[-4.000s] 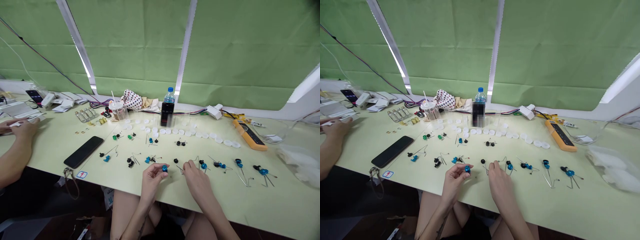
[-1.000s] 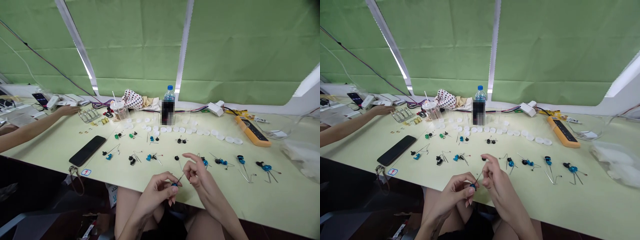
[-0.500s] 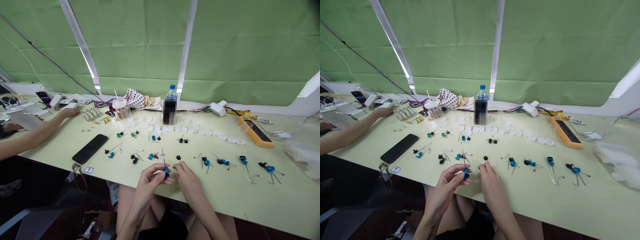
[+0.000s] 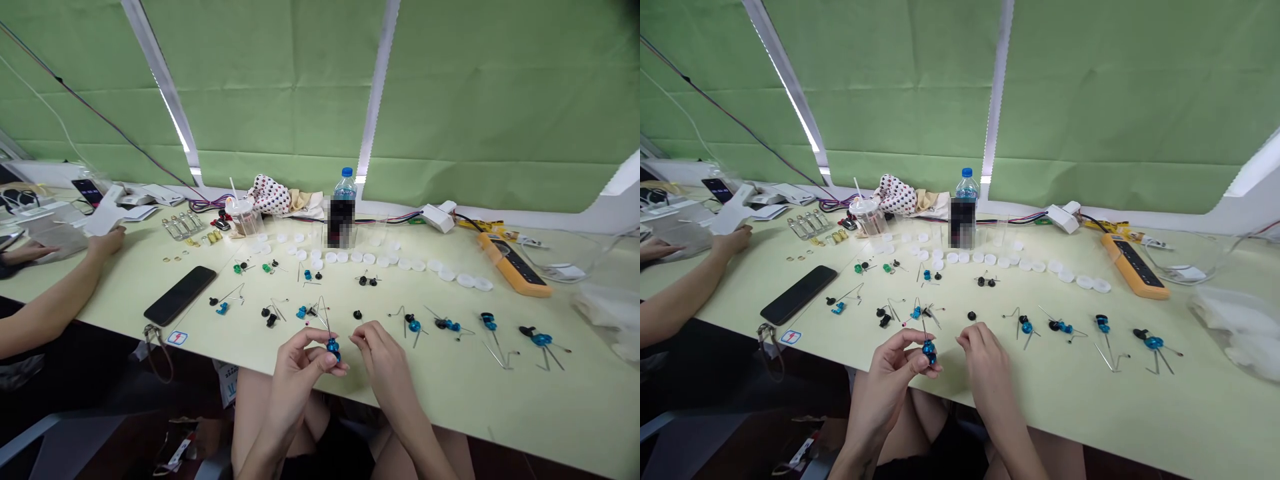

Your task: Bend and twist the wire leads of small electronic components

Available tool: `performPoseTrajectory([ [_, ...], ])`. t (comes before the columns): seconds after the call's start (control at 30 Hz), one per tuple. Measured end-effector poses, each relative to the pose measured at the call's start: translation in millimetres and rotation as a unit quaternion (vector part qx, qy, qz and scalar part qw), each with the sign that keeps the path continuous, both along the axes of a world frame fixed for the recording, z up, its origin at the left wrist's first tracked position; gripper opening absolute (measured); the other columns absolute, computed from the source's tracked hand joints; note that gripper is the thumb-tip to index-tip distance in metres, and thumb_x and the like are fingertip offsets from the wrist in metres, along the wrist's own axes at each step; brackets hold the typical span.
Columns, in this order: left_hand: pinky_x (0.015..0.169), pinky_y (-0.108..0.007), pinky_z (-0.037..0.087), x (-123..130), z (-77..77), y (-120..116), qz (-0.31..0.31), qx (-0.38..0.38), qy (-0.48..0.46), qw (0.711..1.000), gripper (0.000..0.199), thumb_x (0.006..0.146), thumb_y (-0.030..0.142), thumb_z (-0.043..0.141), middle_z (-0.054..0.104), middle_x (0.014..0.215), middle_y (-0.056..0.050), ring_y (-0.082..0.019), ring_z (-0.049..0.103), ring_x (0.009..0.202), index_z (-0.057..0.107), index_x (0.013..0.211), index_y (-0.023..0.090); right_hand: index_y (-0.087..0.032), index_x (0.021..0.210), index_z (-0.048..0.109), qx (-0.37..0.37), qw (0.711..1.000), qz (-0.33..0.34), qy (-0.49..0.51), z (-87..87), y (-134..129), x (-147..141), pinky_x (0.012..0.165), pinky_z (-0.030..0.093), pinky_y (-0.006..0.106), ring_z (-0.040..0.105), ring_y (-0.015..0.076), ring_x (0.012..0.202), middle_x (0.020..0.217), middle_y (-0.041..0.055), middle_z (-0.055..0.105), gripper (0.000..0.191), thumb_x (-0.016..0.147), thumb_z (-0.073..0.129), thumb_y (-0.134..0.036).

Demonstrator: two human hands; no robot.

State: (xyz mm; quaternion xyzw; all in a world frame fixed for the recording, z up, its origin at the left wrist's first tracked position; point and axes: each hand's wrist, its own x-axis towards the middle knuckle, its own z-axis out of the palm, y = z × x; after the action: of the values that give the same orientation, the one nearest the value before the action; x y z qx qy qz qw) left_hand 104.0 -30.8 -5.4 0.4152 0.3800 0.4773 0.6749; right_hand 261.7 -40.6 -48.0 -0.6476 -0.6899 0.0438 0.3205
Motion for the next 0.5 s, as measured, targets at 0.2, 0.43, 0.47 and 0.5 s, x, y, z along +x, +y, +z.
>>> performPoseTrajectory([
  [0.2, 0.068, -0.025, 0.051, -1, -5.1, 6, 0.003, 0.020, 0.022, 1.000, 0.022, 0.071, 0.024, 0.070, 0.063, 0.074, -0.002, -0.014, 0.064, 0.066, 0.060, 0.088, 0.015, -0.020, 0.077, 0.052, 0.028, 0.996, 0.015, -0.082, -26.0, -1, 4, 0.059, 0.039, 0.026, 0.054, 0.0157, 0.068, 0.076, 0.0030, 0.054, 0.028, 0.096, 0.032, -0.024],
  [0.43, 0.069, -0.028, 0.051, 4, -20.4, 13, -0.024, 0.038, 0.027, 0.999, 0.020, 0.075, 0.026, 0.067, 0.064, 0.095, -0.009, -0.014, 0.059, 0.076, 0.058, 0.088, 0.014, -0.021, 0.074, 0.053, 0.027, 0.998, 0.022, -0.054, -26.7, -2, 6, 0.062, 0.040, 0.027, 0.054, 0.0166, 0.069, 0.075, 0.0031, 0.055, 0.030, 0.096, 0.032, -0.025],
  [0.47, 0.070, -0.029, 0.051, 4, -22.5, 13, -0.026, 0.038, 0.021, 0.999, 0.020, 0.075, 0.025, 0.067, 0.064, 0.093, -0.008, -0.014, 0.059, 0.076, 0.057, 0.088, 0.014, -0.021, 0.075, 0.053, 0.020, 0.999, 0.024, -0.034, -24.5, -2, 5, 0.063, 0.040, 0.027, 0.054, 0.0165, 0.069, 0.076, 0.0031, 0.055, 0.029, 0.096, 0.033, -0.025],
  [0.5, 0.070, -0.028, 0.051, 5, -24.3, 14, -0.026, 0.038, 0.014, 0.999, 0.020, 0.074, 0.024, 0.067, 0.064, 0.091, -0.008, -0.014, 0.058, 0.075, 0.057, 0.088, 0.014, -0.021, 0.076, 0.053, 0.012, 1.000, 0.023, -0.003, -21.8, -3, 5, 0.064, 0.040, 0.027, 0.054, 0.0162, 0.069, 0.076, 0.0031, 0.055, 0.028, 0.095, 0.033, -0.025],
])
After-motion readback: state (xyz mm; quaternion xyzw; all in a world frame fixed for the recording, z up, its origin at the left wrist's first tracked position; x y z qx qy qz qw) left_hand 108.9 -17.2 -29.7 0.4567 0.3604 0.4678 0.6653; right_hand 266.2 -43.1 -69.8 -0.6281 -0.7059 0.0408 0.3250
